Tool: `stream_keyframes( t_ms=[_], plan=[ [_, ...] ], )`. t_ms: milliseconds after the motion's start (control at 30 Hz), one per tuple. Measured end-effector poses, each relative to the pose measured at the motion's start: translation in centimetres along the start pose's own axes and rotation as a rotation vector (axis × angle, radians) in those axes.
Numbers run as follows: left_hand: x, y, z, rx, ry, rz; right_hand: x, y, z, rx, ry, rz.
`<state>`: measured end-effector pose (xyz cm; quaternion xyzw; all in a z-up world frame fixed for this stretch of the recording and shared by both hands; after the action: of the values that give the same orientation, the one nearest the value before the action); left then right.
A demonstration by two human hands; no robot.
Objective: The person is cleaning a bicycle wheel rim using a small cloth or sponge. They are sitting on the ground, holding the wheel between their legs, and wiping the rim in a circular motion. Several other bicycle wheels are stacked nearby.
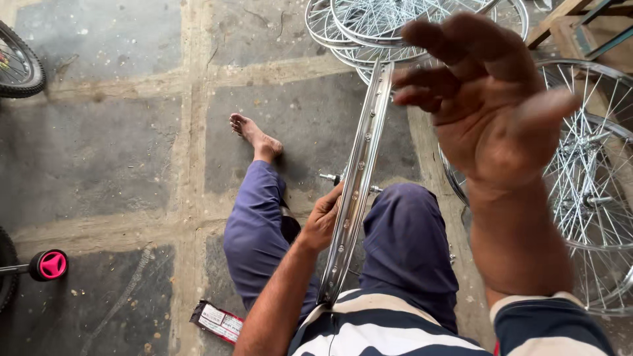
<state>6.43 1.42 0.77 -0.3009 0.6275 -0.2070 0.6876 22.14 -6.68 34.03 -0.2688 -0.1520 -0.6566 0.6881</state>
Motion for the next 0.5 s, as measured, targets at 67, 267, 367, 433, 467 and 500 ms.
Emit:
stream_keyframes(
  t_ms=[67,267,367,433,467,500],
  plan=[
    [-0.5,-0.1,-0.9,-0.018,-0.012,0.032,-0.2,0.2,-1.6,-0.051,0.119,-0.123],
    [-0.3,-0.7,0.6,-0.014,0.166,-0.114,-4.9,-1.3,-14.5,-0.346,-0.041,-0.283],
    [-1.4,-0.9,0.7,0.019,0.190,-0.030,-7.7,-2.2,-18.6,-0.148,-0.535,-0.777],
    [-1.8,-1.1,1.3,0.088,0.248,-0.049,-8.5,-2.8,-18.1,0.011,-0.590,-0.761],
    [-1.8,-1.1,1.8,0.120,0.278,-0.058,-8.6,-2.7,-17.3,0.042,-0.610,-0.711],
    [-1.8,-1.1,1.9,0.118,0.261,-0.014,-8.7,-2.8,-16.7,0.071,-0.638,-0.652]
  ],
)
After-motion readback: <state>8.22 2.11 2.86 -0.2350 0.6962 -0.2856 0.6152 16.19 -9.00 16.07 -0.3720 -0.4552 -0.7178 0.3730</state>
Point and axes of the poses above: each hand's wrist, its own z-axis towards the middle knuckle, its own y-axis out of the back of the hand, x = y × z, the point moved 6 cm from there along z, towards the middle knuckle, and after that the axes turned 11 degrees about y, right-handed, at the moved point
